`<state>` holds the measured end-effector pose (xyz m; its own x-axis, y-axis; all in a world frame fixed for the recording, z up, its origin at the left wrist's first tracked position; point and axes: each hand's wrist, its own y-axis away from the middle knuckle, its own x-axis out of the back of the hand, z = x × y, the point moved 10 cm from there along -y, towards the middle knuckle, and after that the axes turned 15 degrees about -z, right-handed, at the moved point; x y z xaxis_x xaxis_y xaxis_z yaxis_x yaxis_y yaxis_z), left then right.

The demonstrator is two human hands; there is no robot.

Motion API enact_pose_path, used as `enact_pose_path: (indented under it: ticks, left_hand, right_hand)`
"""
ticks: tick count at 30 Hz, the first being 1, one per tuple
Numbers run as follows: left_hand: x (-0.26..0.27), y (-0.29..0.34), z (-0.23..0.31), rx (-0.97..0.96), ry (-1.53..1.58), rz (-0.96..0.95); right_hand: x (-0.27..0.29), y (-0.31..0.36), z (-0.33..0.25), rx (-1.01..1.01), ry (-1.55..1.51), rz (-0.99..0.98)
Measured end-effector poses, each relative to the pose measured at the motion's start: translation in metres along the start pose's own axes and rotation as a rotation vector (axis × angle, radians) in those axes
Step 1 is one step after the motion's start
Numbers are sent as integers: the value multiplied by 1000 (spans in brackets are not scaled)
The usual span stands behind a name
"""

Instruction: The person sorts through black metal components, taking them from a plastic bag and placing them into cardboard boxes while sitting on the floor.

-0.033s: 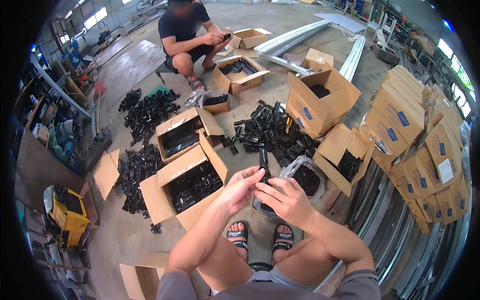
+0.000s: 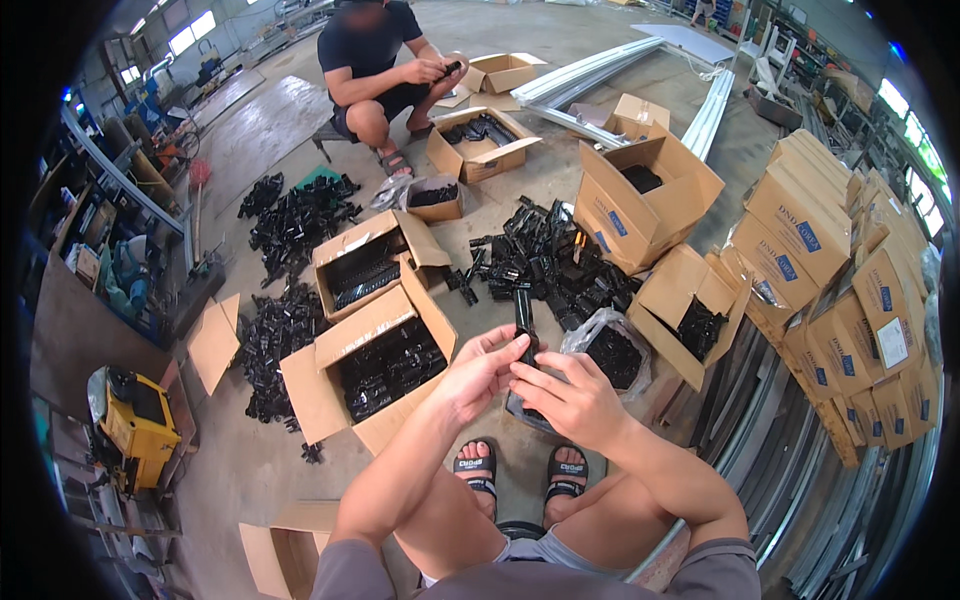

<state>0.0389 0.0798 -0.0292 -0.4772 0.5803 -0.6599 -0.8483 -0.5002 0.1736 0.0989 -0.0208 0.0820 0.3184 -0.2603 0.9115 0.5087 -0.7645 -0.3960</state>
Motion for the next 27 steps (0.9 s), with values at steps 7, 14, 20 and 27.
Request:
enact_pose_path:
  ticks: [7,14,20,27]
  left_hand:
    - [-21,3,9,-45,-304,-50]
    - [-37,-3,-4,-60,-596,-92]
    - [-35,-6,-8,-87,-687,-69]
    - [-45,0,-9,-29,-700,-54]
  right_hand:
    - [-20,32,102,-615,-1085,272]
    - [-51,47,108,-706,-1487,137]
    - [-51,58,109,-774,-1485,245]
    - [-56,57,108,-752,-1483,240]
